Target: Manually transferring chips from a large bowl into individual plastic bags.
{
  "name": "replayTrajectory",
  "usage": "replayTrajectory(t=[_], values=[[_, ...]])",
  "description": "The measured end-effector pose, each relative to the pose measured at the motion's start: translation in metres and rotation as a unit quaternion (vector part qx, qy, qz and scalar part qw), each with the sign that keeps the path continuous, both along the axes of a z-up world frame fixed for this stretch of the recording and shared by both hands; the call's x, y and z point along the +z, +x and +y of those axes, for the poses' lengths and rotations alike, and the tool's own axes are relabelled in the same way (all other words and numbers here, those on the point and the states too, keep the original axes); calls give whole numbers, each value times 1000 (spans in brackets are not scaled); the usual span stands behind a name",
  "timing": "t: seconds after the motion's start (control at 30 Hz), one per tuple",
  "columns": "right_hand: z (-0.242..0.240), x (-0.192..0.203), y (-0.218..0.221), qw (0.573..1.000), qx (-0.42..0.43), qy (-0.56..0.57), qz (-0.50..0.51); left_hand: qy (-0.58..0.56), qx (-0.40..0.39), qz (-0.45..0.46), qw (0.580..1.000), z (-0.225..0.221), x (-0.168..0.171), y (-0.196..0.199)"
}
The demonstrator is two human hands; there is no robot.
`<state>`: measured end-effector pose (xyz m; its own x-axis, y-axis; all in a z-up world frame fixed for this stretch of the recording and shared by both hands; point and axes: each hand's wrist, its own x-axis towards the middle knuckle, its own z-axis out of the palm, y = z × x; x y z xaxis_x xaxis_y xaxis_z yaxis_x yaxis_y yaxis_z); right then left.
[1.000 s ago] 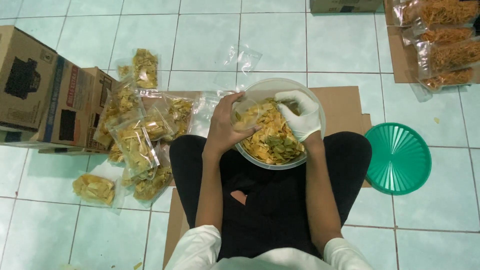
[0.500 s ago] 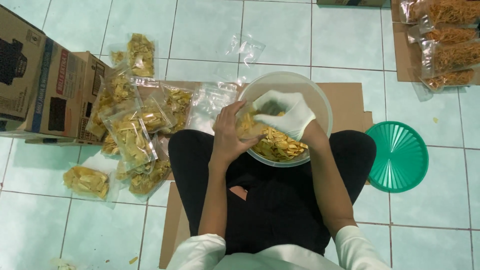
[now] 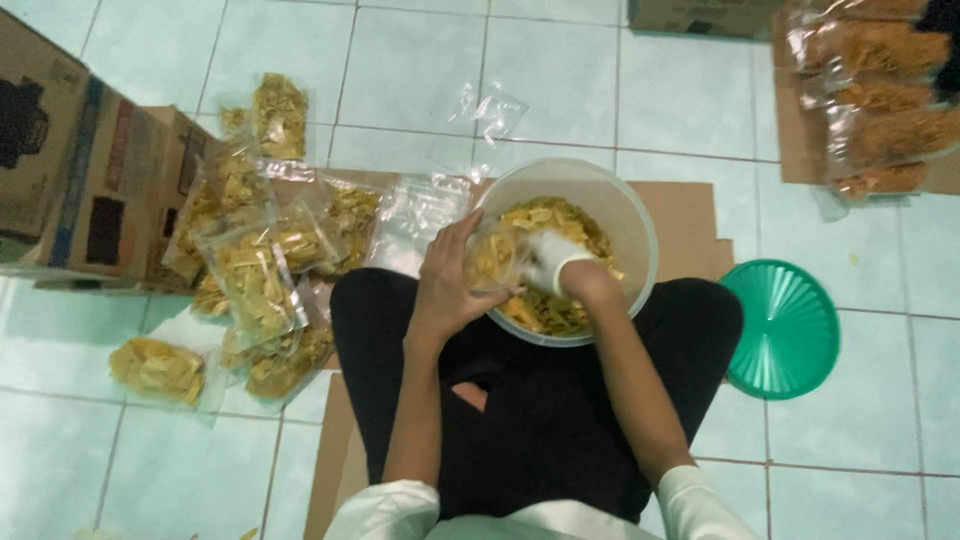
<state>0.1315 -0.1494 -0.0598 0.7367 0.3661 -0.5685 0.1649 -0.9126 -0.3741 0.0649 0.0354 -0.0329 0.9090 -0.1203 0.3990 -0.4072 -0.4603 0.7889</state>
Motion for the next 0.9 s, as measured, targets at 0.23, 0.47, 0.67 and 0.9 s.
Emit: replayTrajectory(t=[0.23,0.47,0.67,0.9], values=[[9,36,-28,995,-23,-63,80,27,-15,18,999,3,2,-2],[6,-48,-12,983,101,-139,66,-4,-24,30,999,5,7,-5],[16,-46,-12,982,95,-145,75,-6,-20,27,999,4,4,-7],[15,-32,-14,986,80,-136,62,-20,-11,38,999,2,12,-9]])
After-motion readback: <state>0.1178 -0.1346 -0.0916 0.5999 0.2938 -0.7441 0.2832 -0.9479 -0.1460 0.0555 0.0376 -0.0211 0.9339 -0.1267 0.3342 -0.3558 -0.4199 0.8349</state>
